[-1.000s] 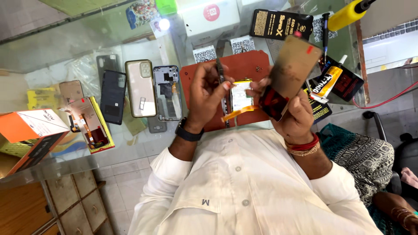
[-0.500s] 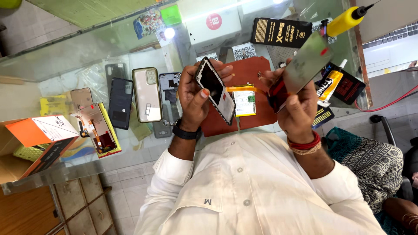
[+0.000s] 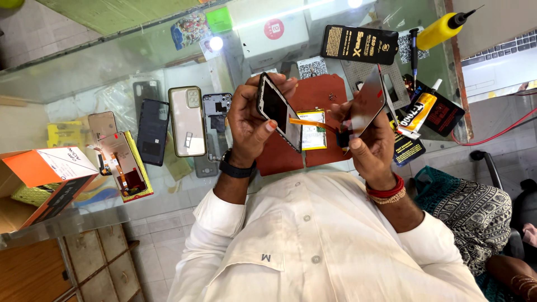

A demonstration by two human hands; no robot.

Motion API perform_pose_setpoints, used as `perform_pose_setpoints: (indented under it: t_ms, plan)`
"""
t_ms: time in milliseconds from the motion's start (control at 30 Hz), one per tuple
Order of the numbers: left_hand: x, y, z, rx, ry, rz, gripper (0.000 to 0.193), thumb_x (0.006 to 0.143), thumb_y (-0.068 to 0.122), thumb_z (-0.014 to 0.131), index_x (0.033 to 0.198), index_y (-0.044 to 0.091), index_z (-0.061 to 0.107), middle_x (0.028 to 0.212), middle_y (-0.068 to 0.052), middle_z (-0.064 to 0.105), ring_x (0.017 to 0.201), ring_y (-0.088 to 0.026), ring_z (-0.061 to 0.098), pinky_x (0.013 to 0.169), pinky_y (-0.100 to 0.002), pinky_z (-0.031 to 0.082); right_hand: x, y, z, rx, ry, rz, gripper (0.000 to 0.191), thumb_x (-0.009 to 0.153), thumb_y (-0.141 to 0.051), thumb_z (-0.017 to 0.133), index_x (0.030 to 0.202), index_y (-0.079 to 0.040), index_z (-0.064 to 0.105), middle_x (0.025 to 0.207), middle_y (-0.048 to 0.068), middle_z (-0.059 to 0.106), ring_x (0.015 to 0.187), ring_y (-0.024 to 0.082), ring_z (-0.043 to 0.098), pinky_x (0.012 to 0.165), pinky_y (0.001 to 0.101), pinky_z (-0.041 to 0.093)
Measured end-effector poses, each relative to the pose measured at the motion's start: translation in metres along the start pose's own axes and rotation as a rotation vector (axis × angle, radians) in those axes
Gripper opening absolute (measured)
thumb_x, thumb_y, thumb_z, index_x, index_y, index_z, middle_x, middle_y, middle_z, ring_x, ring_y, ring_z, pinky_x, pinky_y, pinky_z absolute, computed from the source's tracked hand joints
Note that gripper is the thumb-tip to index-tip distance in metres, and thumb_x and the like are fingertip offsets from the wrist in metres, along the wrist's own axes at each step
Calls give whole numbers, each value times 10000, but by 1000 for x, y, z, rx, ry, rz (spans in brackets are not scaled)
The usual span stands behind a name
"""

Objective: The person works on a disassembled smartphone at a glass counter, handling a replacement display part from a box and connecting its flex cable to the phone. They then power the phone on, hold it while it boots, and tap and swipe on the screen to test it.

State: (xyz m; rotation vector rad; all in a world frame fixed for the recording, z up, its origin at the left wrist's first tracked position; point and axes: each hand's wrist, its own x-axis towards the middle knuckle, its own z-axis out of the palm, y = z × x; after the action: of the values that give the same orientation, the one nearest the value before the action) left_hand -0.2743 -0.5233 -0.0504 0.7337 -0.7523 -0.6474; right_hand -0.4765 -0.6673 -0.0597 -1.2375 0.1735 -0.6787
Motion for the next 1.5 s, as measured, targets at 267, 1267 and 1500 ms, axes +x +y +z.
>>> perform_pose_setpoints:
  t_ms: [267,1267,1500]
  plan:
    - [-2,-3,1,151,-97,-15,432,1021,191,774,1293,44,471,1496,-168,493,1457,-310,510,1304,-493,388,-1,13,2,-5,-77,43,797,964,-230,826,1563,9,358,1510,135,547,1452,235,533,1274,425,413]
    - [-6,9,-16,177,-167,-142,455,961,191,808,1273,54,506,1564,-179,488,1447,-277,548,1130,-388,550,28,-17,57,-732,-234,-125,745,787,-277,891,1416,-26,582,1252,175,696,1109,283,709,932,362,560]
    - [-9,6,-19,143,-178,-110,505,948,216,836,1294,53,507,1556,-179,487,1426,-275,540,1155,-370,511,27,-20,61,-788,-222,-160,744,772,-303,893,1414,-66,600,1302,186,672,1098,304,699,889,364,565]
